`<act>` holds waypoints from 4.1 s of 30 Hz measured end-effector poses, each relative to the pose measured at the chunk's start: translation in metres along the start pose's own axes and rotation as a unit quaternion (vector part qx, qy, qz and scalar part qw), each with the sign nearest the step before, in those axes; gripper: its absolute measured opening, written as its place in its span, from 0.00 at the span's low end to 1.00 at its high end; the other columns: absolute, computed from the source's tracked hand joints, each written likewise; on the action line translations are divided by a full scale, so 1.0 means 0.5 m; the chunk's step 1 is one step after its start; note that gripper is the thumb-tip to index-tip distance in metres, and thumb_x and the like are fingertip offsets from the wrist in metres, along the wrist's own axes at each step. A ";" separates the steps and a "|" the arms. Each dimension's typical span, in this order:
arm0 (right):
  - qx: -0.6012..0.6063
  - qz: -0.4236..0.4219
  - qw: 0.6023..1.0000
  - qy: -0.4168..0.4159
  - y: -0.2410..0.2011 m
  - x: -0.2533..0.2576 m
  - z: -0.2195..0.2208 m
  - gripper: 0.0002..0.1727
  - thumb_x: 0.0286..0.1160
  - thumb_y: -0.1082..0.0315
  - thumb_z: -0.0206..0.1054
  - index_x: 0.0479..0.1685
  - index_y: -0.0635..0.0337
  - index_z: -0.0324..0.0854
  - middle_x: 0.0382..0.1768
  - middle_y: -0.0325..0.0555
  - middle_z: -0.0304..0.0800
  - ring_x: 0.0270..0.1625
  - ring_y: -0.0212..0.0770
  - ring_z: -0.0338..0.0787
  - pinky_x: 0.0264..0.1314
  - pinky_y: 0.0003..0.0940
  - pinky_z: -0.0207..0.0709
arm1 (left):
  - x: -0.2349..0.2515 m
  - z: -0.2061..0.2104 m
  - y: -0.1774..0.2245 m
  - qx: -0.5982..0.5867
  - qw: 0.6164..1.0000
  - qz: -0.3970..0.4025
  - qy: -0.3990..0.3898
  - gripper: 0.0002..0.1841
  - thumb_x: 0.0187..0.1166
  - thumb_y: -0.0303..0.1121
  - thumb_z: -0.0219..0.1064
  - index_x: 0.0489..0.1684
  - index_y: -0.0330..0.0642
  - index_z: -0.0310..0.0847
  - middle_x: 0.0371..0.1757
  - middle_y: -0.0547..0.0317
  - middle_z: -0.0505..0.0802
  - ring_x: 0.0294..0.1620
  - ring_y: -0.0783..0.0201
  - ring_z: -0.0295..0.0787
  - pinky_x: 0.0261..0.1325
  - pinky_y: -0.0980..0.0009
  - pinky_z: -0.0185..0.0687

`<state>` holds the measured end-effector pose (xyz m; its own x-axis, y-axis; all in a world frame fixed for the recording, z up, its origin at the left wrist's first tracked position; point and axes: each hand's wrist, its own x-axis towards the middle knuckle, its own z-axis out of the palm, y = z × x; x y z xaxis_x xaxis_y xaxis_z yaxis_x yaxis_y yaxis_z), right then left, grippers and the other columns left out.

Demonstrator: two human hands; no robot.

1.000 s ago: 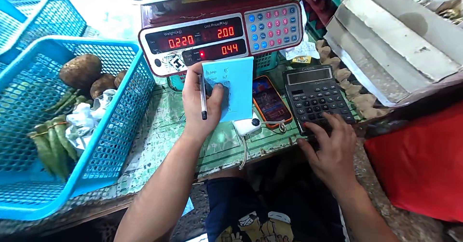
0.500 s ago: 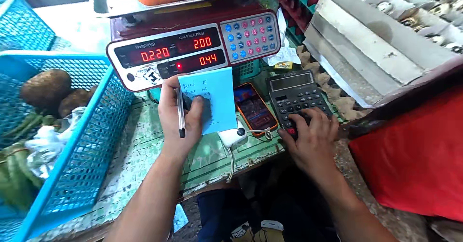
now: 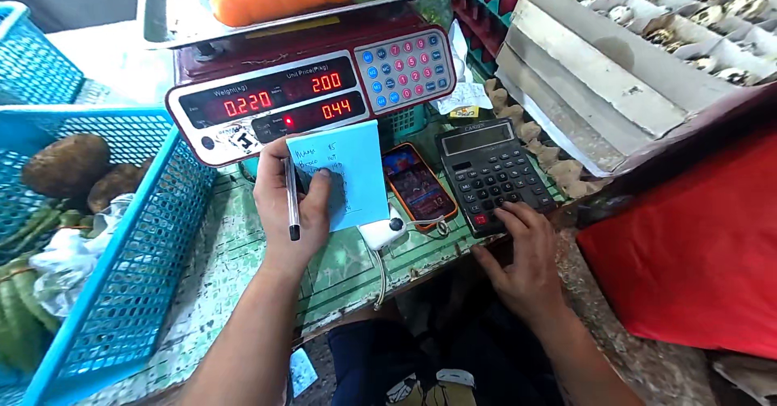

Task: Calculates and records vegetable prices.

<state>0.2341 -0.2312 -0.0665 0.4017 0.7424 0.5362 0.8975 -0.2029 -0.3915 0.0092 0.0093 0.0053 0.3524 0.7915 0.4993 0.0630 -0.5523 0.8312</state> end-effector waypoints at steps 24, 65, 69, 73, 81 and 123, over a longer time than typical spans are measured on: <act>-0.103 0.061 0.991 -0.059 0.051 0.025 -0.051 0.49 0.76 0.27 0.54 0.83 0.60 0.71 0.76 0.64 0.79 0.84 0.74 0.68 0.85 0.81 0.37 | 0.005 0.002 -0.002 -0.046 0.998 -0.029 0.018 0.18 0.78 0.22 0.63 0.65 0.34 0.73 0.50 0.54 0.92 0.47 0.66 0.93 0.51 0.66 0.93; -0.149 0.063 0.982 -0.101 0.015 0.021 -0.061 0.49 0.77 0.24 0.47 0.84 0.55 0.71 0.80 0.59 0.77 0.86 0.71 0.67 0.84 0.82 0.44 | 0.001 0.001 0.006 -0.027 0.999 -0.018 0.016 0.15 0.82 0.25 0.63 0.65 0.41 0.73 0.48 0.64 0.91 0.45 0.74 0.92 0.48 0.75 0.91; -0.142 0.058 0.982 -0.106 0.022 0.012 -0.064 0.50 0.76 0.23 0.48 0.85 0.54 0.70 0.80 0.54 0.78 0.86 0.69 0.67 0.85 0.80 0.43 | 0.005 0.002 0.002 -0.031 0.999 -0.009 0.026 0.15 0.79 0.24 0.64 0.63 0.39 0.74 0.48 0.61 0.92 0.45 0.72 0.92 0.48 0.74 0.91; -0.127 0.055 0.986 -0.096 0.030 0.020 -0.065 0.50 0.75 0.23 0.48 0.84 0.55 0.71 0.77 0.57 0.81 0.84 0.71 0.69 0.84 0.80 0.45 | 0.002 0.001 0.004 -0.033 0.999 -0.027 0.023 0.15 0.82 0.25 0.64 0.64 0.41 0.74 0.48 0.60 0.92 0.45 0.71 0.93 0.48 0.72 0.92; -0.081 0.081 0.986 -0.117 0.035 0.032 -0.093 0.49 0.71 0.27 0.59 0.82 0.58 0.72 0.75 0.65 0.80 0.83 0.78 0.67 0.82 0.84 0.41 | -0.001 0.000 0.010 -0.032 0.998 -0.049 0.005 0.18 0.82 0.26 0.65 0.69 0.44 0.74 0.49 0.56 0.93 0.41 0.65 0.94 0.42 0.66 0.94; -0.106 0.017 0.989 -0.097 0.048 0.072 -0.097 0.34 0.62 0.74 0.55 0.77 0.55 0.77 0.71 0.54 0.85 0.83 0.67 0.72 0.86 0.73 0.51 | -0.002 0.005 -0.005 -0.007 1.000 -0.004 -0.007 0.25 0.71 0.24 0.65 0.71 0.41 0.71 0.55 0.62 0.90 0.51 0.73 0.91 0.53 0.72 0.90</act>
<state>0.2789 -0.2403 -0.0201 0.4076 0.8377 0.3636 0.9107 -0.3433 -0.2299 0.0109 0.0093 0.0024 0.3642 0.7923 0.4895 0.0534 -0.5425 0.8383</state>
